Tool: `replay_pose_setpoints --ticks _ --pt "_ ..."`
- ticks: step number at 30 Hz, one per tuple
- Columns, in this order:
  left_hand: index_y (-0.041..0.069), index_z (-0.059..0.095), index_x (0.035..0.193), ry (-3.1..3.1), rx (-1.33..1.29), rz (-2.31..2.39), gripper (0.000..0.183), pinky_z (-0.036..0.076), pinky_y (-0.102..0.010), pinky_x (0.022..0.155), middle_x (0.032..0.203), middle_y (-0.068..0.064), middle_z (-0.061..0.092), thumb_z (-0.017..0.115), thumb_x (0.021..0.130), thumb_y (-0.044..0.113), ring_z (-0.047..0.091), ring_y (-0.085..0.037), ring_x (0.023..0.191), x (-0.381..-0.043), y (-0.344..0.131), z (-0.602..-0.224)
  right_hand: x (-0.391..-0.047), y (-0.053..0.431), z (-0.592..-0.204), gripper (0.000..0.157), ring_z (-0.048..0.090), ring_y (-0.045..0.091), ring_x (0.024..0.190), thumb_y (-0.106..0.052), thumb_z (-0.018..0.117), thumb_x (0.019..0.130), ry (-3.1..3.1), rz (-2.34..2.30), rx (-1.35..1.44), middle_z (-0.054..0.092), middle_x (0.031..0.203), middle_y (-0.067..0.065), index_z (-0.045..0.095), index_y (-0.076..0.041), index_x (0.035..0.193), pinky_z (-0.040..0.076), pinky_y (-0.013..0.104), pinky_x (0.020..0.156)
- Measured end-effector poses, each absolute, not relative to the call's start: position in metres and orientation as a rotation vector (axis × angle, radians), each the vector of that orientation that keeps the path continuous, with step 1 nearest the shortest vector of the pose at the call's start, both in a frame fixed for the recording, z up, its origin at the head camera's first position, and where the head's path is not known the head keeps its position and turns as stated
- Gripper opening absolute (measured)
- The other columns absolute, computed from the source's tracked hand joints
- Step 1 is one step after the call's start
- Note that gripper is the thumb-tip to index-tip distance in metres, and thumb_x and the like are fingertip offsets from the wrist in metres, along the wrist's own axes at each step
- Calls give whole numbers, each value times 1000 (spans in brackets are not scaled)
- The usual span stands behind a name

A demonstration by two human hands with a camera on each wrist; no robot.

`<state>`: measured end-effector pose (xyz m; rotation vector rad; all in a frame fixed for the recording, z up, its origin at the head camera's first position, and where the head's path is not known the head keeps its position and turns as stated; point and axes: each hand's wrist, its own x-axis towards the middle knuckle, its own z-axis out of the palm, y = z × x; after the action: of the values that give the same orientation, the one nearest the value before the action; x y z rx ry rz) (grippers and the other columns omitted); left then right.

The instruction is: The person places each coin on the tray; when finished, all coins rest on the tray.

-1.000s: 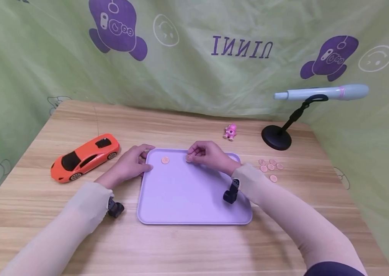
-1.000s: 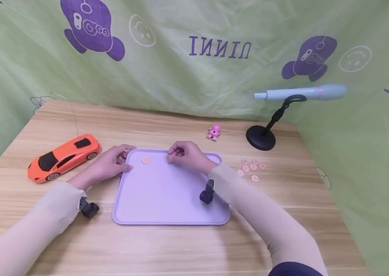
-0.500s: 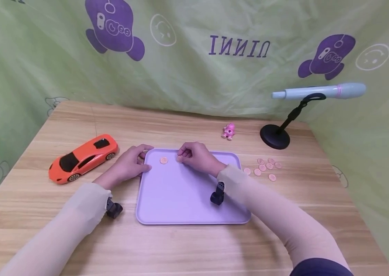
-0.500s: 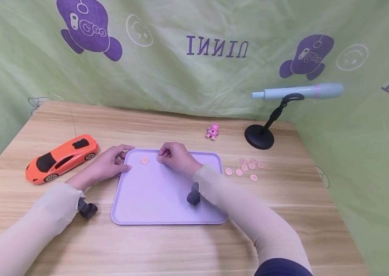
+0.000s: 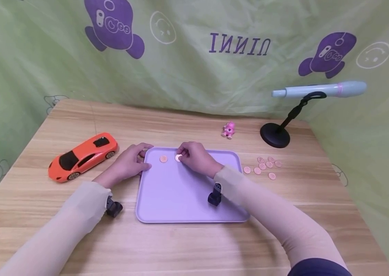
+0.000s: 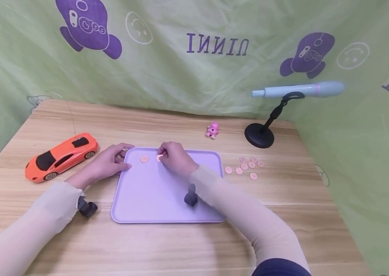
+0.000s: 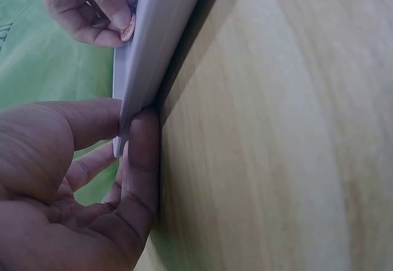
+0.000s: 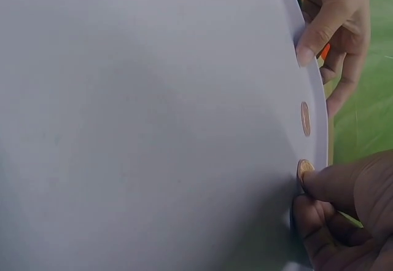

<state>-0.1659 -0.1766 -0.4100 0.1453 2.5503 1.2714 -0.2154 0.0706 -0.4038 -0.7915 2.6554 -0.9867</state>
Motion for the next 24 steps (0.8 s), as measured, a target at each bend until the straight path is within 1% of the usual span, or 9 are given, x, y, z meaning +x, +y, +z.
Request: replay_pose_setpoints --ticks 19,24 --pt "2 43 155 2539 144 1272 63 61 -31 72 129 -27 54 69 97 3 64 -27 98 -167 -176 -408 -215 67 -402 11 66 18 89 0 68 94 2685 -936 -764 73 98 14 75 2 104 55 25 82" --pt "1 43 154 2533 146 1281 63 61 -31 71 128 -27 55 69 96 2 64 -26 95 -166 -176 -408 -215 66 -403 10 66 17 87 1 68 94 2693 -921 -792 73 96 14 75 2 102 55 24 80"
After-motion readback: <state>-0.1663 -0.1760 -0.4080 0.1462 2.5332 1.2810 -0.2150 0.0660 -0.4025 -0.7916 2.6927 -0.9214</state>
